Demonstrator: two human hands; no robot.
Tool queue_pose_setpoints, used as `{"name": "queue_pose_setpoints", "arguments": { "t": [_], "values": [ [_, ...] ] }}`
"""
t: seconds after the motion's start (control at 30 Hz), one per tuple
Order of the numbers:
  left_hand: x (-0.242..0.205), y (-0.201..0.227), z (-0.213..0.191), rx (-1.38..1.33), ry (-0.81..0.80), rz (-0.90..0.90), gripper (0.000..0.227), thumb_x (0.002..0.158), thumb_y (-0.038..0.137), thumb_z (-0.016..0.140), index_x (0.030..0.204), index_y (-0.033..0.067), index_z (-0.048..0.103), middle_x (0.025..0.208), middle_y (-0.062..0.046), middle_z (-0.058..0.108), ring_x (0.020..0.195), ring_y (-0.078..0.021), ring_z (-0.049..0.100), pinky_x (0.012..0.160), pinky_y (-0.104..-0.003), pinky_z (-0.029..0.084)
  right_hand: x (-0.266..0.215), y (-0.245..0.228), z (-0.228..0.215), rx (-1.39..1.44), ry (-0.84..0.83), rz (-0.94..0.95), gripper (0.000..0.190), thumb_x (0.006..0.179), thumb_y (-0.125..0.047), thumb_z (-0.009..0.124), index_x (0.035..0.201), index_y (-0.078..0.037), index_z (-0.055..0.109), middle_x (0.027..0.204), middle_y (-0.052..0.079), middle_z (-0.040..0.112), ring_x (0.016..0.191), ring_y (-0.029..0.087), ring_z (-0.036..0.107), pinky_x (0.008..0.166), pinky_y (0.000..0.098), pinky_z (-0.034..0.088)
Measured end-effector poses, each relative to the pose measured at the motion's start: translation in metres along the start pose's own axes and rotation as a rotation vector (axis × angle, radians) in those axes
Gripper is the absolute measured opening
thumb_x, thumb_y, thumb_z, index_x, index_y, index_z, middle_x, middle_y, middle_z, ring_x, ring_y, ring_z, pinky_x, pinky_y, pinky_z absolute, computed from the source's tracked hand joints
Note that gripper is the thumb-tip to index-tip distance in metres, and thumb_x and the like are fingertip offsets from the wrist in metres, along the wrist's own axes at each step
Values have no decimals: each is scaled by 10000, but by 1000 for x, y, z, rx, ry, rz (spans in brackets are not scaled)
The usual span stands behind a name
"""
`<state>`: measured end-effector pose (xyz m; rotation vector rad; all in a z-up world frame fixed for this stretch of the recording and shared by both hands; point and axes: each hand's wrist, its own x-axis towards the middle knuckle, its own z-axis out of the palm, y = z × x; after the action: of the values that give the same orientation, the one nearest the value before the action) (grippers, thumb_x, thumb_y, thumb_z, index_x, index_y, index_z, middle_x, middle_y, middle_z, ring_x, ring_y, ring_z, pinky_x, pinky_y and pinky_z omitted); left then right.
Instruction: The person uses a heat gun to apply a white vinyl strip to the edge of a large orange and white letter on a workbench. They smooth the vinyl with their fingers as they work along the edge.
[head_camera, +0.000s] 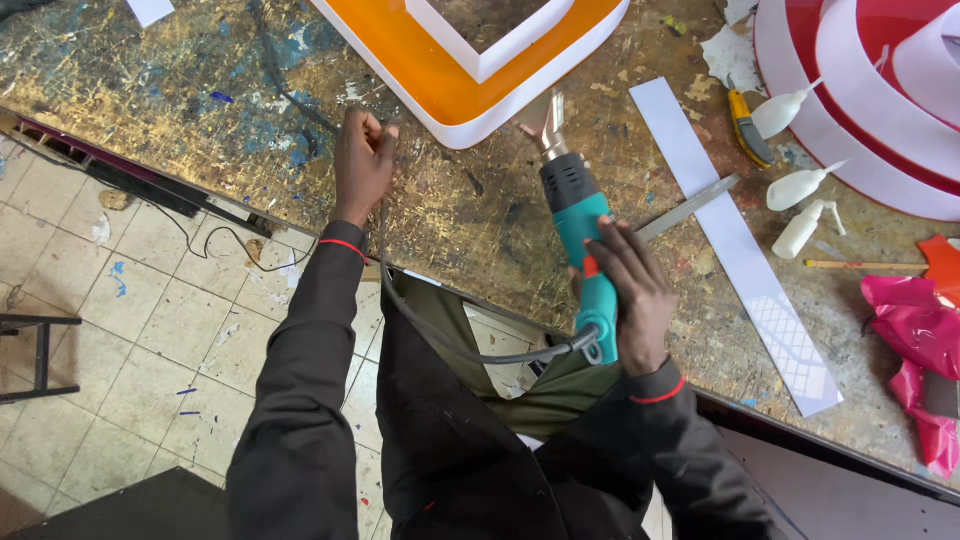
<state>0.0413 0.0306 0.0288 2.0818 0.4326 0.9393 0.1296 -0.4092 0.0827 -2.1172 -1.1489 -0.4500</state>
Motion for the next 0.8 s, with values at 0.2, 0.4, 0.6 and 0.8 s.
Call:
{"name": "queue_pose_setpoints", "arguments": {
  "t": [0.2,0.4,0.6,0.8],
  "values": [
    [11,-44,21,426,-32,-119,253,1079,327,808,1025,129,660,819,-118,675,873,-422,754,744,-634,593,9,23,-10,-175,-7,-152,311,1016,-360,886,1269,-180,865,1523,69,804,1402,361,749,1082,469,625],
    [9,-13,21,414,33,-62,113,1102,237,741,1034,152,710,814,-55,652,870,-368,748,770,-640,634,6,27,-1,-194,-18,-168,333,1013,-366,863,1303,-204,849,1533,54,794,1419,352,737,1105,474,613],
    [4,-8,18,382,23,-11,41,1123,113,706,1089,136,701,844,-58,650,880,-364,742,781,-625,650,10,20,-5,-158,-20,-191,302,1051,-326,834,1311,-173,845,1549,89,782,1437,383,717,1066,497,621],
    [3,-11,16,426,17,31,49,1113,109,729,1117,143,694,877,-53,654,902,-347,732,790,-611,660,9,24,-1,-131,-22,-217,303,1051,-337,837,1298,-163,849,1538,100,786,1437,397,715,1063,514,621]
  ]
}}
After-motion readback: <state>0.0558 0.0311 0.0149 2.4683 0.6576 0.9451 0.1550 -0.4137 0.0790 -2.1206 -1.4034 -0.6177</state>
